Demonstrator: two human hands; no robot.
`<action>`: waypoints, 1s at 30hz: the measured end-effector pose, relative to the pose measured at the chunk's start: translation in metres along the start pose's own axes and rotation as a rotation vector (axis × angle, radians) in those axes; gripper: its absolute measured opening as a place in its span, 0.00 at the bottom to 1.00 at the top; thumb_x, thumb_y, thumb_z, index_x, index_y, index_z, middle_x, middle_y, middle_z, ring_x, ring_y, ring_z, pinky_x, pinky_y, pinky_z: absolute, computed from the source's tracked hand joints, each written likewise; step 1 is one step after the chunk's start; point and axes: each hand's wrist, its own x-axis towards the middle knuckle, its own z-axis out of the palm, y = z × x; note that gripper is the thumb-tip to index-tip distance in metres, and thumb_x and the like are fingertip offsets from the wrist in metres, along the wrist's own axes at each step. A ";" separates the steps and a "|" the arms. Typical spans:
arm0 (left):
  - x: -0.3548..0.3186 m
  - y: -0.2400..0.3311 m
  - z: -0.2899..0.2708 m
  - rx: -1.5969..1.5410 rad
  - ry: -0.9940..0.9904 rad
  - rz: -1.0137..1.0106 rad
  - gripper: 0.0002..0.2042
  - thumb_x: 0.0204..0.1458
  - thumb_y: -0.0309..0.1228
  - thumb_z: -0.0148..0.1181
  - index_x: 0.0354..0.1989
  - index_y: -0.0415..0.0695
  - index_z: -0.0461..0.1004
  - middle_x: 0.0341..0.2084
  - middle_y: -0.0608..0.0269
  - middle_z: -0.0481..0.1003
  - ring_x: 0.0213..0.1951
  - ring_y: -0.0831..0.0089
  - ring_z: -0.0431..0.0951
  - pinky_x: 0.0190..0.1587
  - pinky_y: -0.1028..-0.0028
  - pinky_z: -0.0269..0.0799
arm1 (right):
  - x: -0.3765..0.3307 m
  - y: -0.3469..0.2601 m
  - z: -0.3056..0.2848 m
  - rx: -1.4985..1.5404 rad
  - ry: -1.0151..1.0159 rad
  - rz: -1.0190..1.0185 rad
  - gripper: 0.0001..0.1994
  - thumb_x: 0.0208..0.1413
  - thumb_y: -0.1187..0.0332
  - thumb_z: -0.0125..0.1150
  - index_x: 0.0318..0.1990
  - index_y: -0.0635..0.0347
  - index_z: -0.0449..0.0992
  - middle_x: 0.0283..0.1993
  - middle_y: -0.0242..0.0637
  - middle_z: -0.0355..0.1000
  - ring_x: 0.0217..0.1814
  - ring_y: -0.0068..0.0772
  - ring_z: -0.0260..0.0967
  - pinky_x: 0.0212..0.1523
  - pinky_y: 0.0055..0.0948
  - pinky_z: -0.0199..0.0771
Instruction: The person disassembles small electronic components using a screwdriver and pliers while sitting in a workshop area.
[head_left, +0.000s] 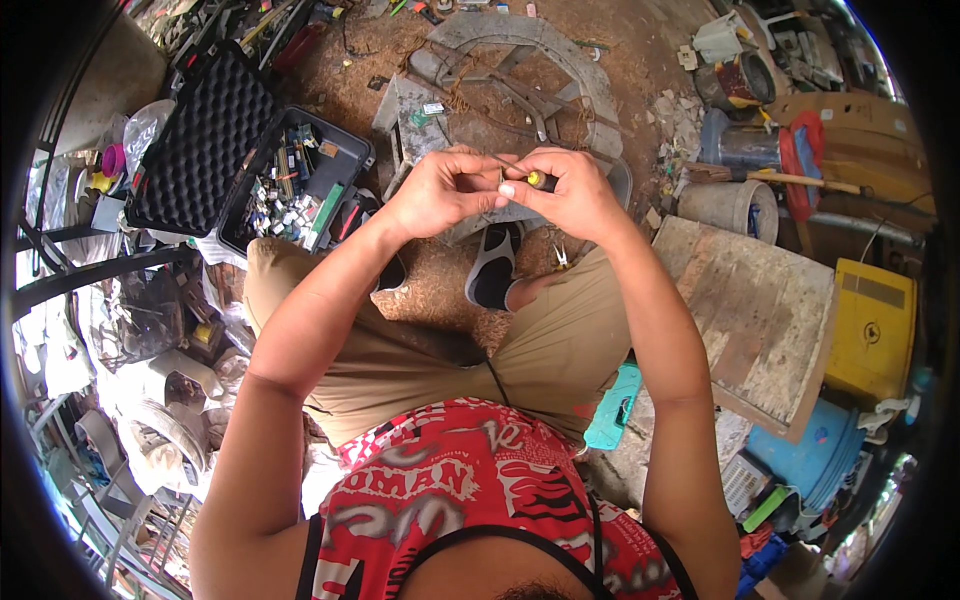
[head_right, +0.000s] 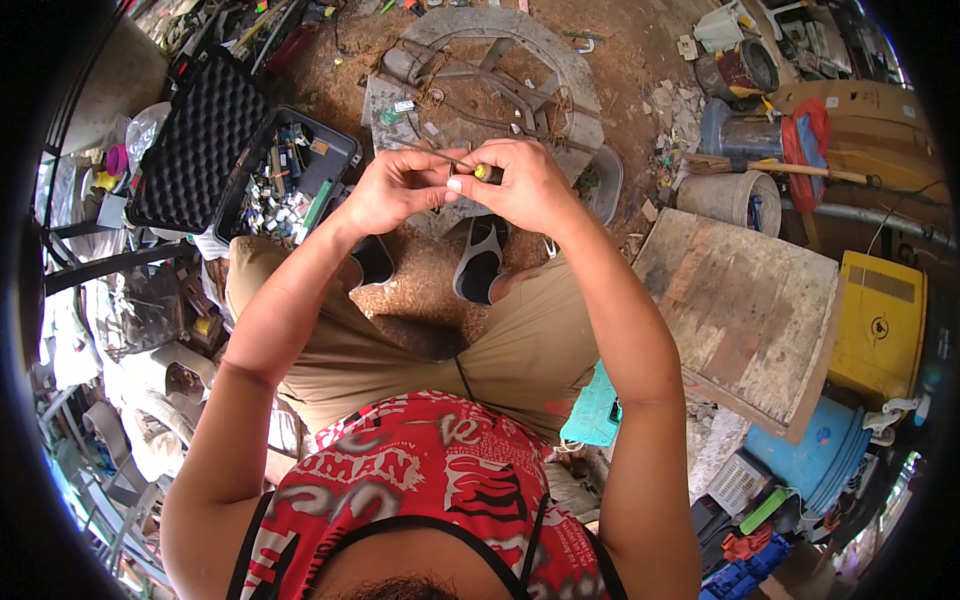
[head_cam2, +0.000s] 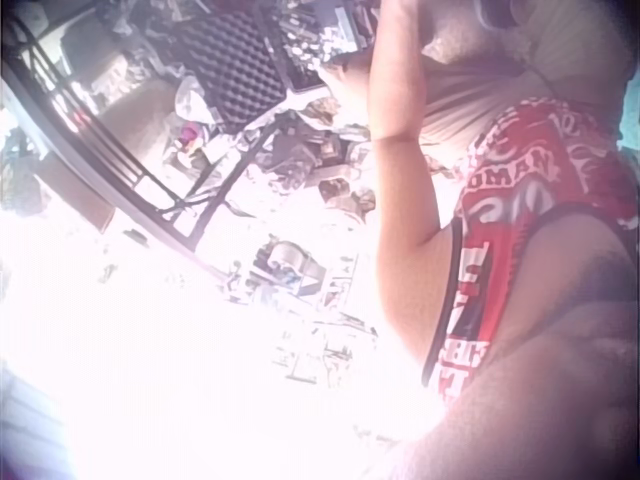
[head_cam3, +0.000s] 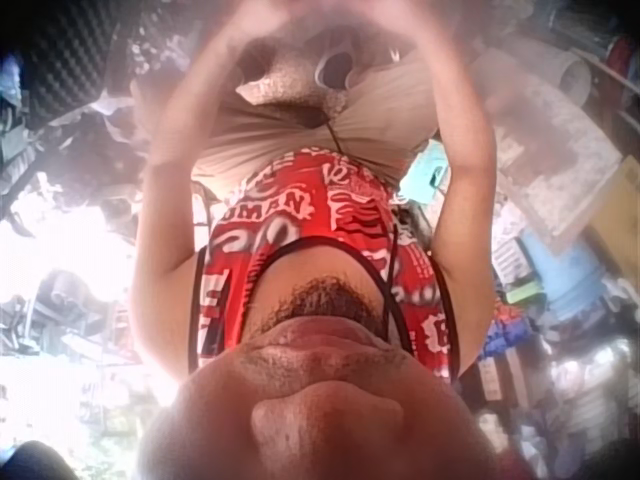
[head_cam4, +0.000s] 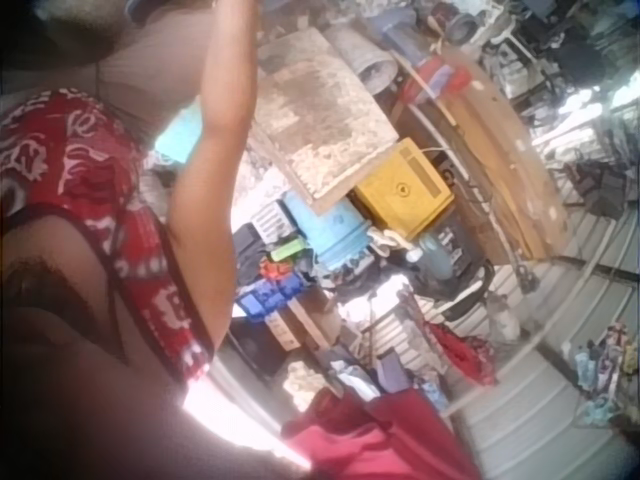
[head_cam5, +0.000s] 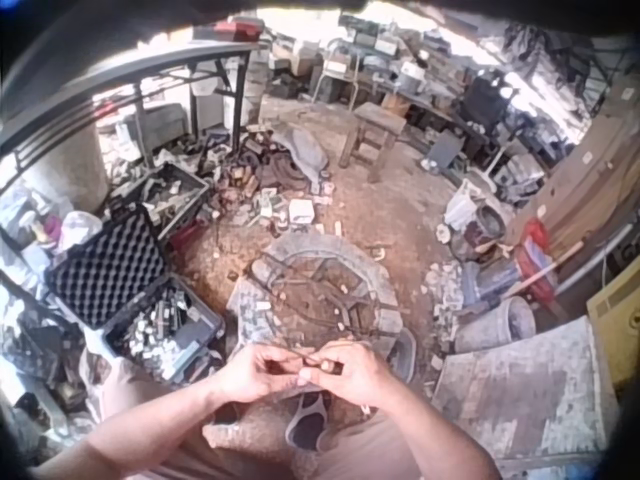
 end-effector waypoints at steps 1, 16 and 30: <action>0.000 -0.002 0.000 -0.031 -0.005 -0.023 0.13 0.50 0.20 0.66 0.46 0.36 0.79 0.48 0.55 0.78 0.54 0.73 0.74 0.54 0.72 0.72 | -0.001 0.001 0.000 -0.005 -0.001 0.000 0.11 0.48 0.63 0.71 0.34 0.61 0.81 0.31 0.40 0.78 0.31 0.35 0.75 0.34 0.31 0.73; 0.001 -0.002 0.002 -0.033 0.035 -0.179 0.19 0.52 0.21 0.61 0.55 0.37 0.74 0.40 0.61 0.79 0.40 0.80 0.77 0.45 0.77 0.74 | -0.001 -0.024 0.006 -0.474 0.064 -0.129 0.08 0.45 0.64 0.62 0.27 0.60 0.78 0.30 0.41 0.76 0.31 0.48 0.75 0.32 0.42 0.76; 0.004 -0.012 -0.013 -0.030 -0.014 -0.228 0.13 0.52 0.20 0.57 0.47 0.33 0.77 0.33 0.60 0.81 0.38 0.78 0.80 0.44 0.77 0.77 | 0.030 -0.018 -0.007 -0.250 -0.271 0.097 0.09 0.48 0.65 0.62 0.31 0.63 0.80 0.19 0.43 0.70 0.20 0.35 0.67 0.25 0.32 0.67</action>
